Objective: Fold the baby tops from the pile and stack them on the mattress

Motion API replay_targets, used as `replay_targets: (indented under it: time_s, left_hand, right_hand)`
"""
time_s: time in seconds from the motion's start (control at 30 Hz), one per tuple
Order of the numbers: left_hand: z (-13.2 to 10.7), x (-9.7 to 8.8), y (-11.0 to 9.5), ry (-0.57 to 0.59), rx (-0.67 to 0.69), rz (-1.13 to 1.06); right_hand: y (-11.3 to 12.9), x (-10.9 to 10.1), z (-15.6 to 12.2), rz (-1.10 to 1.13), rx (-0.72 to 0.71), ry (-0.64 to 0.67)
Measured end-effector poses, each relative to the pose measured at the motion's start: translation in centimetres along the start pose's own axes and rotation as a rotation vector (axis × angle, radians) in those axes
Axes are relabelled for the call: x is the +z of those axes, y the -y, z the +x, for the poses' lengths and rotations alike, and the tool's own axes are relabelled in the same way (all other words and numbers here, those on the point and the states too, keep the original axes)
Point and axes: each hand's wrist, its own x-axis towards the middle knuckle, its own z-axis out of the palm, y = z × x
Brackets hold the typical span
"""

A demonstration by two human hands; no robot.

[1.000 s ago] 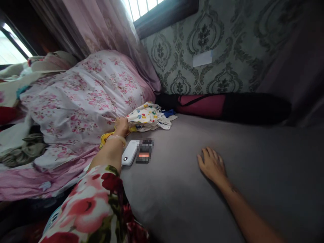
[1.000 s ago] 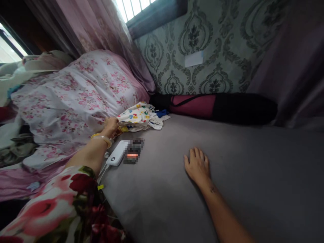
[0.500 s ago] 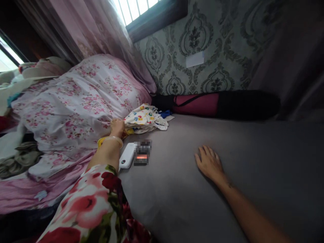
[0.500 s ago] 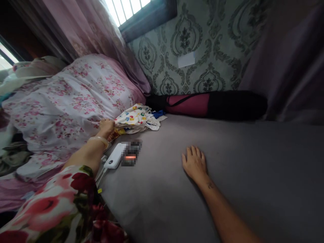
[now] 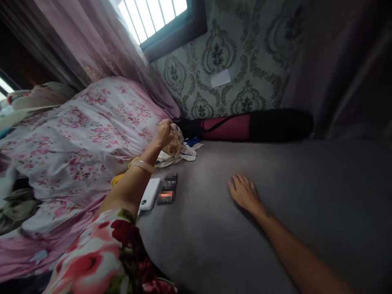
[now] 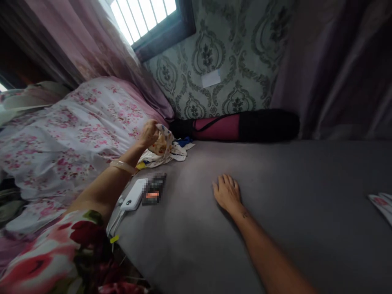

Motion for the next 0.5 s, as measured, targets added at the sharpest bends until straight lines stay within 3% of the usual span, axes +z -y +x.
replay_targets:
  time_s: [0.13,0.27,0.4,0.5]
  left_hand:
    - [1.2,-1.7,-6.4,-0.024,0.282,0.014]
    - [1.7,-4.3,-12.3,-0.085,0.449,-0.077]
    - [1.6,-5.9,-17.1,-0.15,0.527,-0.218]
    - [1.2,-6.0,-19.4,-0.134,0.538,-0.393]
  right_hand:
    - [0.3,-1.8,0.6,0.256,0.062,-0.051]
    - [1.4,-5.5,0.8,0.507,0.057,-0.305]
    - [1.6,-10.3,0.7,0.551,0.069,-0.589]
    - [0.0,-13.9,0.5,0.607,0.056,-0.674]
